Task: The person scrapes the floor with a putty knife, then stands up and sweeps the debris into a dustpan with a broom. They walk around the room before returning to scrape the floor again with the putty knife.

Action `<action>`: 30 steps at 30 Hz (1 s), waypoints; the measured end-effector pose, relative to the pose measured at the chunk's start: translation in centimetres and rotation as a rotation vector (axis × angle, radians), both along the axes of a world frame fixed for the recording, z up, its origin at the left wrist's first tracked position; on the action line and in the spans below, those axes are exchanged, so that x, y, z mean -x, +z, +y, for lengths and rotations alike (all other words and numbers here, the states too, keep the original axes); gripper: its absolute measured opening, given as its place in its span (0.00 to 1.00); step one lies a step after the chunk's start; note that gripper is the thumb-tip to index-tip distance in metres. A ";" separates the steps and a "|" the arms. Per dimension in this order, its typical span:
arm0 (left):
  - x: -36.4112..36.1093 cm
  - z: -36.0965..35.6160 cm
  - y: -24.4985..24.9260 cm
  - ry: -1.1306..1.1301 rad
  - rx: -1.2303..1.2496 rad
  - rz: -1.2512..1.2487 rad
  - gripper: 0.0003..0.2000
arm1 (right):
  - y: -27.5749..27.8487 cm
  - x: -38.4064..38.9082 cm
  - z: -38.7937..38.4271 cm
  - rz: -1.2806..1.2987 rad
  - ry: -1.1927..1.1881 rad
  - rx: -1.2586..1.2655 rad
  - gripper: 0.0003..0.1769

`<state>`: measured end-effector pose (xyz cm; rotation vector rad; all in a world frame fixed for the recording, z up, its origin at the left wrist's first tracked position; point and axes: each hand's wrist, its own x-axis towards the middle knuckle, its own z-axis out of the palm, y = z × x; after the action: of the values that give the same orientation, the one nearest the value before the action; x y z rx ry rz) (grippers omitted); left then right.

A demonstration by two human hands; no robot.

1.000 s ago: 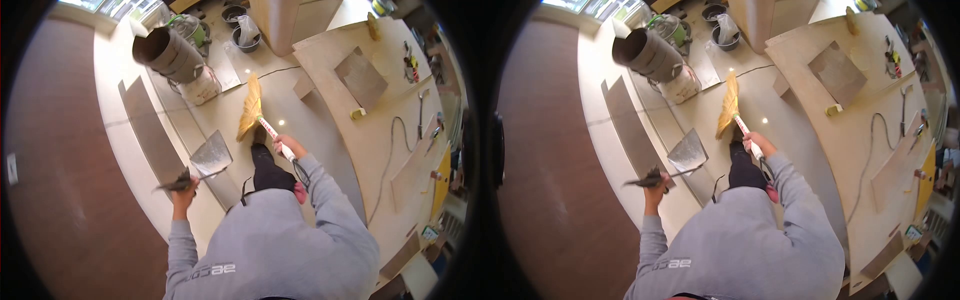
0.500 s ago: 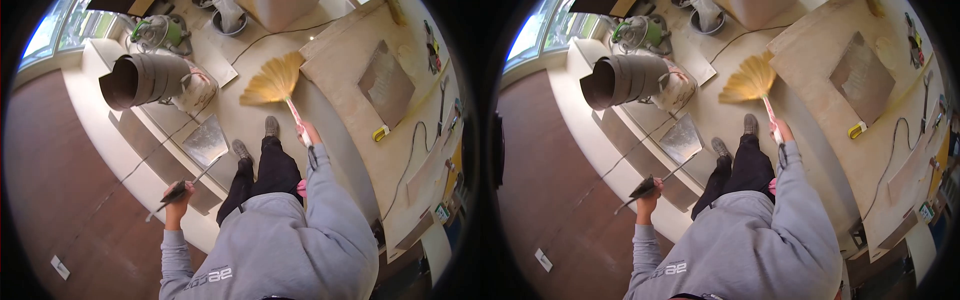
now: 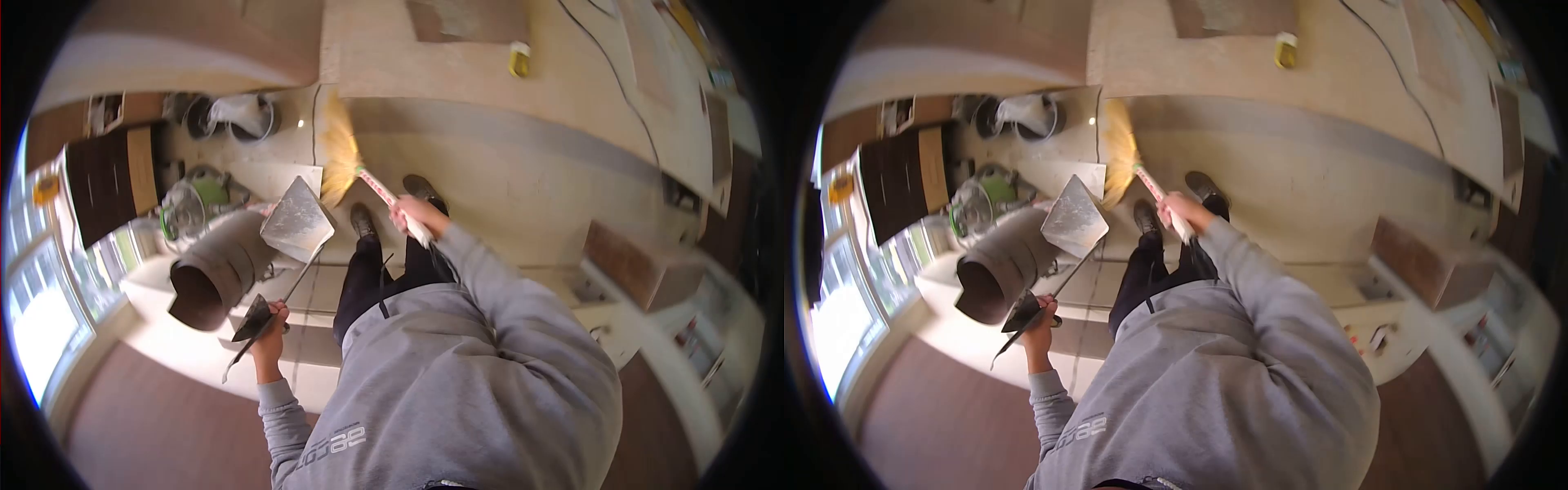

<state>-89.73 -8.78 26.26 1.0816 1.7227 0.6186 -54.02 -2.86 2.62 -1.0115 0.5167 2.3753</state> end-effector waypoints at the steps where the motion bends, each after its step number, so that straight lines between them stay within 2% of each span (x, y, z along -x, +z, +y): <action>1: 0.9 0.5 -0.5 -0.058 -0.011 -0.008 0.10 | -3.7 0.9 -0.6 -0.032 -0.003 -0.070 0.05; 3: 2.9 0.6 -1.8 -0.121 0.000 -0.090 0.10 | -7.5 2.4 -2.0 0.006 -0.171 -0.017 0.06; 5: 4.5 1.9 -1.8 -0.192 0.031 -0.068 0.11 | -6.5 2.9 -3.2 -0.093 -0.178 -0.041 0.05; 6: 4.7 3.1 -0.9 -0.194 0.083 -0.056 0.11 | -8.3 2.3 -4.4 -0.148 -0.169 -0.074 0.06; 7: 5.1 3.2 -0.4 -0.191 0.128 -0.045 0.11 | -12.3 1.2 -7.1 -0.209 -0.165 -0.171 0.07; 8: 5.6 3.4 -0.4 -0.246 0.085 -0.016 0.11 | -11.7 -0.5 -9.0 -0.341 -0.237 -0.170 0.10; 9: 5.5 3.5 0.2 -0.258 0.083 -0.010 0.11 | -12.5 -3.5 -11.1 -0.387 -0.192 -0.170 0.11; 10: 5.2 3.4 0.7 -0.245 0.115 -0.020 0.11 | -11.8 -6.3 -12.9 -0.398 -0.276 -0.132 0.12; 11: 5.0 3.3 0.9 -0.229 0.148 -0.029 0.10 | -13.4 -9.8 -14.6 -0.246 -0.348 -0.031 0.13; 14: 4.8 2.5 0.0 -0.253 0.063 -0.032 0.09 | -11.2 -18.2 -16.6 -0.568 -0.233 -0.005 0.13; 16: 2.9 2.7 0.0 -0.276 0.076 0.061 0.09 | -8.9 -20.9 -16.9 -0.979 -0.085 -0.070 0.11; 17: 2.0 2.7 0.2 -0.298 0.091 0.144 0.09 | -9.1 -21.0 -17.5 -0.972 -0.092 -0.065 0.11; 19: 1.9 2.0 -1.4 -0.359 0.036 0.155 0.08 | -7.5 -21.0 -17.6 -1.113 -0.336 -0.020 0.06; 20: 1.9 1.9 -2.1 -0.416 -0.021 0.156 0.07 | -5.3 -19.8 -17.8 -1.151 -0.400 0.034 0.10; 21: 0.9 1.9 -1.9 -0.434 -0.026 0.147 0.07 | -2.6 -18.7 -18.4 -1.030 -0.443 0.052 0.12; 23: -1.7 1.6 -1.7 -0.357 0.174 0.182 0.07 | 3.3 -16.8 -19.4 -0.874 -0.502 0.042 0.16; 26: -5.5 1.8 -1.9 -0.450 0.156 0.171 0.06 | 9.3 -13.8 -20.1 -0.604 -0.593 0.100 0.23; 28: -6.9 2.4 -2.5 -0.568 0.151 0.162 0.06 | 7.7 -13.5 -20.9 -0.421 -0.598 -0.009 0.22; 29: -7.3 2.6 -3.2 -0.590 0.143 0.164 0.06 | 6.8 -14.2 -20.9 -0.350 -0.596 -0.083 0.18; 30: -7.7 2.9 -4.1 -0.650 0.079 0.201 0.06 | 3.3 -14.4 -21.4 -0.189 -0.711 -0.053 0.15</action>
<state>-82.07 -5.91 22.15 1.5832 1.4183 0.0319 -39.64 -24.29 5.93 -0.8352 0.6129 1.6400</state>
